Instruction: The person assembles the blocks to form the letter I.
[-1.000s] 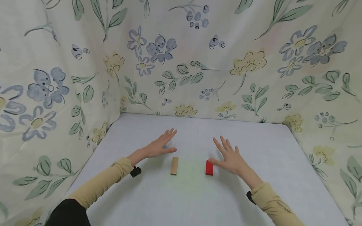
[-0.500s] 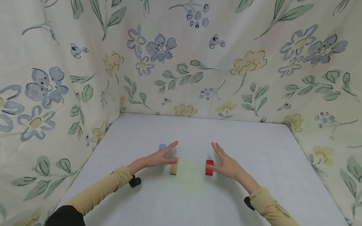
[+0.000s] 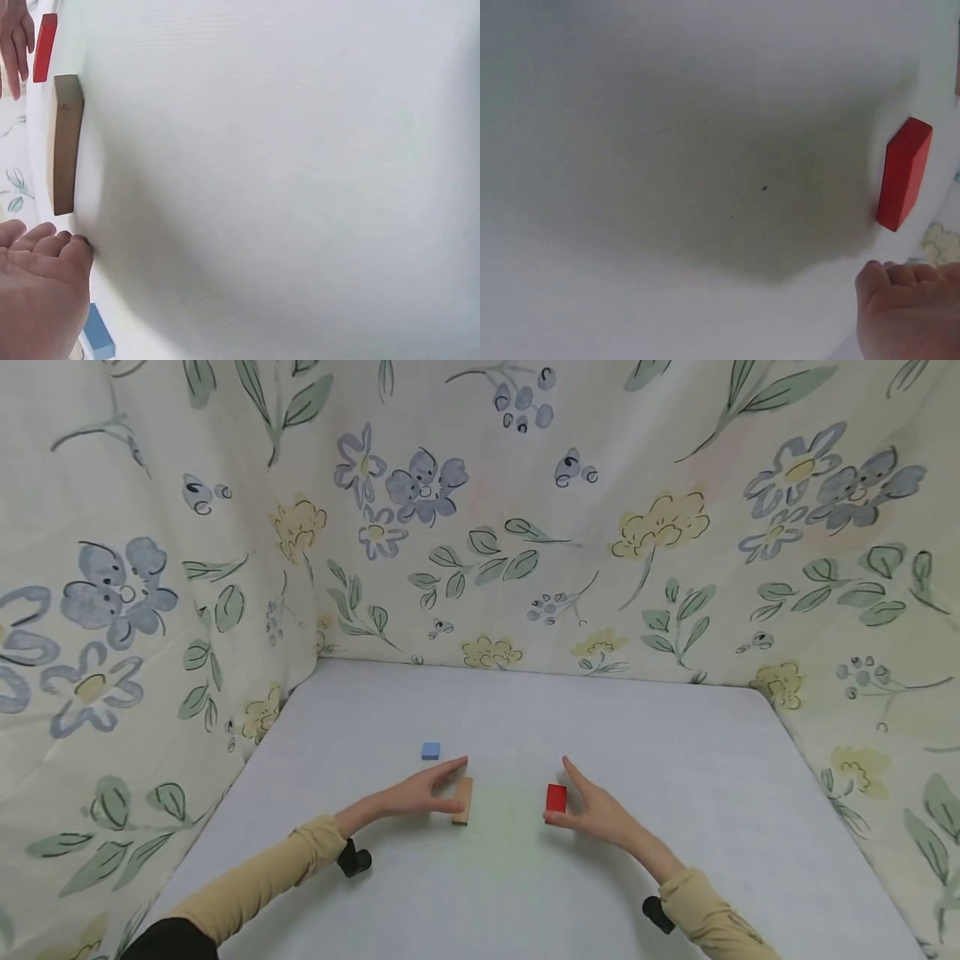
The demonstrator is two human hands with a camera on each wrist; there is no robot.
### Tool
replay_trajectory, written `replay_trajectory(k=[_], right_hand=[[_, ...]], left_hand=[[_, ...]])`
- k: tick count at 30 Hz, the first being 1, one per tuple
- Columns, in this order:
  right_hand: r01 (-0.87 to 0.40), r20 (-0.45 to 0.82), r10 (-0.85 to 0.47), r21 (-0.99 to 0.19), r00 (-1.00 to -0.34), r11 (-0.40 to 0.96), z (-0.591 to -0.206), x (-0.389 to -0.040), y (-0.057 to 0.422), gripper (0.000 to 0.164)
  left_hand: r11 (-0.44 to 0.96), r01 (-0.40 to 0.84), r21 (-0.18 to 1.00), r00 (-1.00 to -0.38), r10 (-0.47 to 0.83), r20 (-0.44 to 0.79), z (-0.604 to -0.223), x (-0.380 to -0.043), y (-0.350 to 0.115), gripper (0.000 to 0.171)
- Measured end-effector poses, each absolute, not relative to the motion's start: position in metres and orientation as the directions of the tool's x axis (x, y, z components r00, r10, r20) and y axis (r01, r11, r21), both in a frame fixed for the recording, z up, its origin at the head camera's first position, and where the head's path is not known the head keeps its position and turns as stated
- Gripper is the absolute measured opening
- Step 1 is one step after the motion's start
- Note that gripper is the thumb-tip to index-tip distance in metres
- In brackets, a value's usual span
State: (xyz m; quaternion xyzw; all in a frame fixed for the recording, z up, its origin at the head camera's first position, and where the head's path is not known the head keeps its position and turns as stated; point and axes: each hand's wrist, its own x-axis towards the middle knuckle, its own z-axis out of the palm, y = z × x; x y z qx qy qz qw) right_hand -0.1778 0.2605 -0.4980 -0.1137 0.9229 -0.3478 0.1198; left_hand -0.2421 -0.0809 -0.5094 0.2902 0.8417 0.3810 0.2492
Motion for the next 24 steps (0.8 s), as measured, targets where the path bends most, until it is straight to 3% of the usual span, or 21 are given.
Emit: replay_trajectory(k=[12,24], right_hand=[[-0.195,-0.026,-0.288,-0.679,-0.957,0.708,-0.522,-0.169,0.26,0.094],[-0.267,0.102,-0.268,-0.658,-0.958,0.704,-0.532,-0.169,0.261,0.081]], left_hand=[[0.491,0.387,0.78,-0.725,0.685,-0.072,-0.525,-0.238,-0.083,0.088],[0.468,0.499,0.729,-0.699,0.715,0.02,-0.531,-0.238,-0.085,0.083]])
